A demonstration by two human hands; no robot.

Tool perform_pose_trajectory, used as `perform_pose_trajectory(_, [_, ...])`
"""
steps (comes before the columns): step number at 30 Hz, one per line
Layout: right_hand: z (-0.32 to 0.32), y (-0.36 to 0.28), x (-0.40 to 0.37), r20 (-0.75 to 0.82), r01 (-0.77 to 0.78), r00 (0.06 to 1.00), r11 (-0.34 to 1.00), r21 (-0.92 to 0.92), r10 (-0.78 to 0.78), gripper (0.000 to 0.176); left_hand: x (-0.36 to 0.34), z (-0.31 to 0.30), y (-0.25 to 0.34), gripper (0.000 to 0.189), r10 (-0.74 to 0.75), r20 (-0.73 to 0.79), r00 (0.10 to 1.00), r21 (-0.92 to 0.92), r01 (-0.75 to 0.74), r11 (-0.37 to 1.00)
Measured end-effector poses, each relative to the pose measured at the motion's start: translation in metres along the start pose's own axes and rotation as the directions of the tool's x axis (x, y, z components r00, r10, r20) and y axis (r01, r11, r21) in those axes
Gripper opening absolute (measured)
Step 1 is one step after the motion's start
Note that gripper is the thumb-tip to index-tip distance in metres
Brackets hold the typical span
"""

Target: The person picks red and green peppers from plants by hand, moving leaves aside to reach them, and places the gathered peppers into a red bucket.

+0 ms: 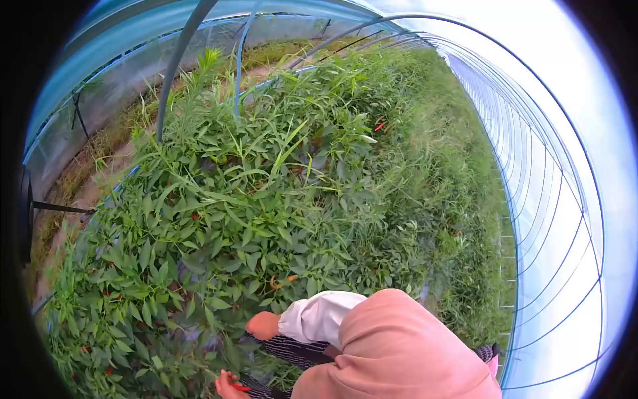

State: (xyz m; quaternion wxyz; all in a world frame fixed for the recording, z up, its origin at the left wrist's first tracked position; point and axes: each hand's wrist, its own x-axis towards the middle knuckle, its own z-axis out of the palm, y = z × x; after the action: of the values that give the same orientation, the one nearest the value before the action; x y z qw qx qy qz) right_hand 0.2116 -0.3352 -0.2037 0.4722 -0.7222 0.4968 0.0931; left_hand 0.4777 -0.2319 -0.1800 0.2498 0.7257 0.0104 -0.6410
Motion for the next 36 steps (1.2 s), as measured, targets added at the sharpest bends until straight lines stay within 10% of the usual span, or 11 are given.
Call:
perform_pose_trajectory(4, [0.016,-0.008,0.019,-0.003,0.012,1.000,0.999,-0.040,-0.012,0.017,0.050,-0.031,-0.044,0.049,-0.159,0.142,0.977,-0.262,0.192,0.946])
perform_pose_trajectory(5, [0.021,-0.011,0.025,-0.031,0.044,0.999,0.998,-0.043,-0.045,0.017,0.031,-0.016,-0.030,0.024,-0.058,0.098,0.993,-0.391,0.092,0.916])
perform_pose_trajectory(13, [0.033,-0.072,0.074,0.081,0.157,0.985,0.987,-0.018,-0.155,0.020,0.033,-0.045,-0.048,0.026,-0.007,-0.025,1.000,-0.730,-0.014,0.683])
perform_pose_trajectory(30, [0.038,-0.262,0.235,0.127,0.472,0.880,0.869,-0.148,-0.457,0.027,0.029,-0.156,-0.078,0.015,-0.121,-0.013,0.993,-0.951,0.026,0.309])
perform_pose_trajectory(36, [0.016,-0.331,0.332,0.407,0.384,0.844,0.923,-0.007,-0.348,0.054,0.038,-0.174,-0.084,0.013,-0.142,-0.019,0.990,-0.957,0.023,0.290])
